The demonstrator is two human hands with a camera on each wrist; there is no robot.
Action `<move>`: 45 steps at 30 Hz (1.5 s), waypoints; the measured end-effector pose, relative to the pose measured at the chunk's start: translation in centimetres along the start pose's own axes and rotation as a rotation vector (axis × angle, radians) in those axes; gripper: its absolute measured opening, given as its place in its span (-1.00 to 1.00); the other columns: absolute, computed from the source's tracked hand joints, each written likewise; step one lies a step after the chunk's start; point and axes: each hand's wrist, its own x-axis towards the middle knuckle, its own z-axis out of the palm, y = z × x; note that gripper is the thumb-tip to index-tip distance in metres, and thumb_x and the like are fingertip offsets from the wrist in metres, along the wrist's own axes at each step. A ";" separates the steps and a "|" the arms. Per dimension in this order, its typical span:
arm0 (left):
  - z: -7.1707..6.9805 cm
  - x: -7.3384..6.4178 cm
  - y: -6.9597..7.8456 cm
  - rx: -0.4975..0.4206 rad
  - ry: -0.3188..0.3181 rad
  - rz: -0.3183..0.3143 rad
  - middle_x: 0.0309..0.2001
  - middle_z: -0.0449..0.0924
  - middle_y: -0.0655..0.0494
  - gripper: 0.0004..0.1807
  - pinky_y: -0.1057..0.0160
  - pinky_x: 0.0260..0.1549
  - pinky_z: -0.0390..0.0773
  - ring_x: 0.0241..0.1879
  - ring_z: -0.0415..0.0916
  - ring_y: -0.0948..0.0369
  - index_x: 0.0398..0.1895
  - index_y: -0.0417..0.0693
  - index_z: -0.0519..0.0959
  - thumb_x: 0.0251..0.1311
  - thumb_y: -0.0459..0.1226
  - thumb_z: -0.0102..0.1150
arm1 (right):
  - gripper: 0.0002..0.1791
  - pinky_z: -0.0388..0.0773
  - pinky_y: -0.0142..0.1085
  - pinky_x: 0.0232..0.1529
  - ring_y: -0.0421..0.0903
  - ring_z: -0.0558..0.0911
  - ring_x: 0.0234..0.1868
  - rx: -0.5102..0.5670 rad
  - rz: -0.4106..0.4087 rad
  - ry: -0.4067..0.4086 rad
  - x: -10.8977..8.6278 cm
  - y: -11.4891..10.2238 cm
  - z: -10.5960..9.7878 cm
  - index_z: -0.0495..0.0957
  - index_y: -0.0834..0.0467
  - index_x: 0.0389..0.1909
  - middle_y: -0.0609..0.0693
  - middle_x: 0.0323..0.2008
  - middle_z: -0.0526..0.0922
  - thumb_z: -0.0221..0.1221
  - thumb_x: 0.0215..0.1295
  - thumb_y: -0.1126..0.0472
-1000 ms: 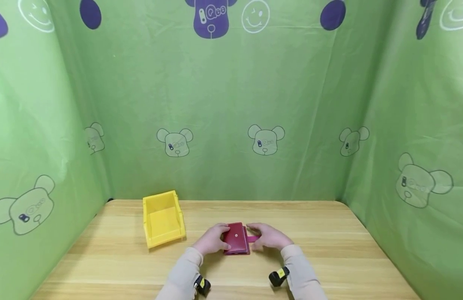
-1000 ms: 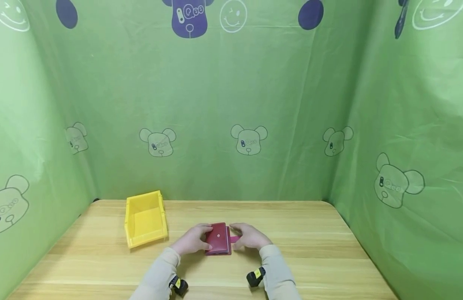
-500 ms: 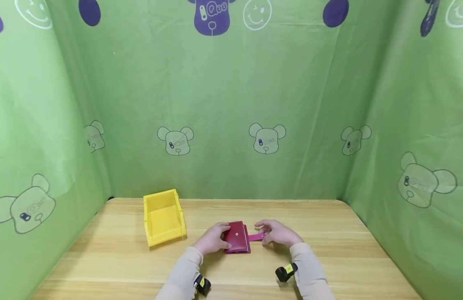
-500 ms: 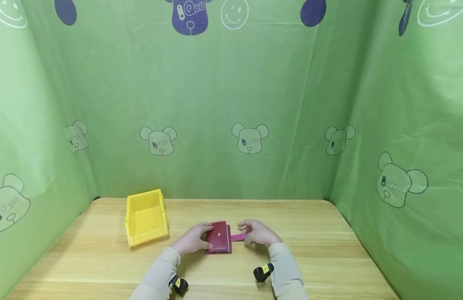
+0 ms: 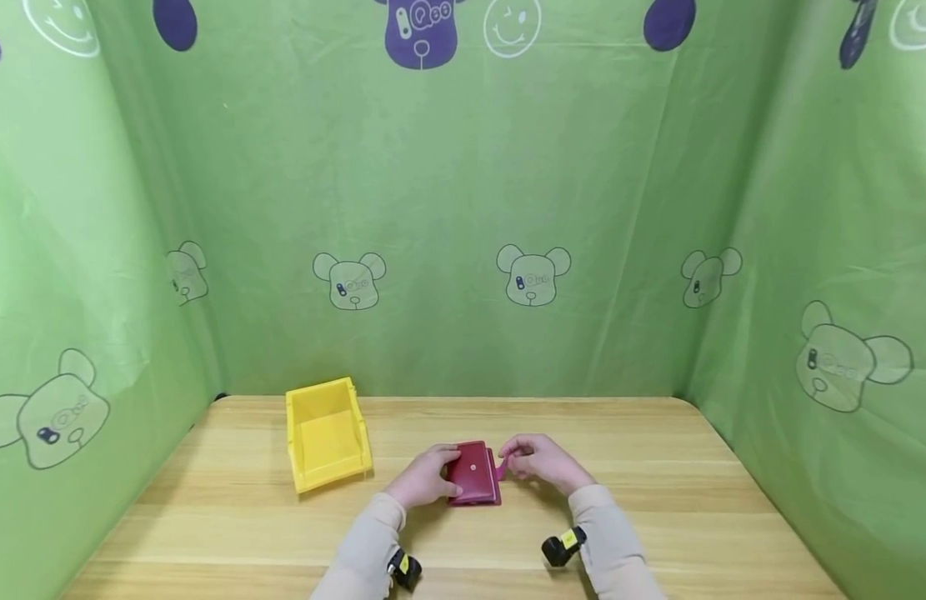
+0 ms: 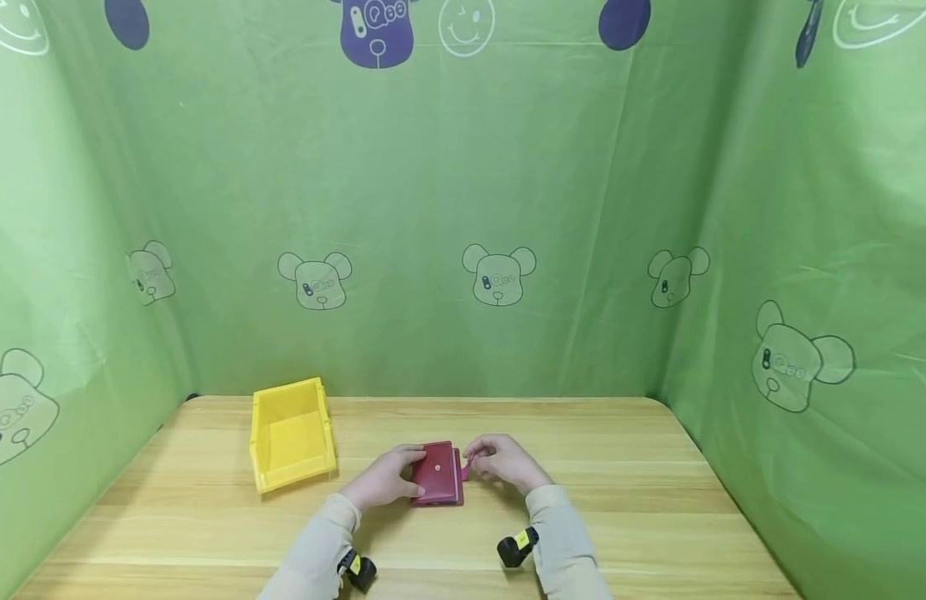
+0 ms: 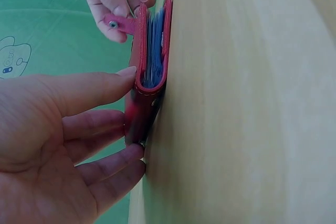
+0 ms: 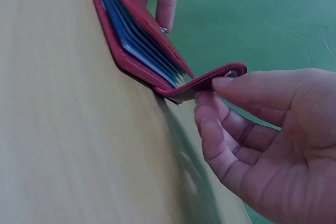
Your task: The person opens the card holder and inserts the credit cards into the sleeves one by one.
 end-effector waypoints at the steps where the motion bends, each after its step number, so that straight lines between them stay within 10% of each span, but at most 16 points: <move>1: 0.0 0.0 0.0 -0.001 0.000 0.000 0.33 0.38 -0.23 -0.29 -0.10 0.36 0.32 0.33 0.33 -0.16 0.28 -0.34 0.40 0.01 -0.31 0.40 | -0.68 0.61 -0.30 -0.35 -0.10 0.55 -0.38 -0.002 -0.007 0.008 0.1 0.0 0.2 0.52 0.42 -0.04 0.15 -0.28 0.62 0.18 0.19 0.36; 19: 0.0 -0.1 0.1 0.086 -0.018 0.067 0.32 0.38 -0.24 -0.34 -0.03 0.33 0.39 0.29 0.38 -0.14 0.25 -0.34 0.44 0.05 -0.29 0.38 | -0.85 0.41 -0.42 -0.60 -0.19 0.41 -0.55 -0.016 -0.004 0.193 1.5 -0.6 5.1 0.65 0.28 -0.26 0.07 -0.33 0.66 0.26 0.21 0.27; 45: 0.0 -0.2 0.4 0.082 -0.025 0.064 0.35 0.34 -0.25 -0.36 -0.05 0.33 0.38 0.31 0.36 -0.15 0.26 -0.36 0.42 0.09 -0.32 0.33 | -0.94 0.43 -0.39 -0.32 -0.11 0.52 -0.29 -0.058 0.080 0.304 2.8 -1.0 6.6 0.62 0.28 -0.45 0.10 -0.31 0.67 0.32 0.07 0.36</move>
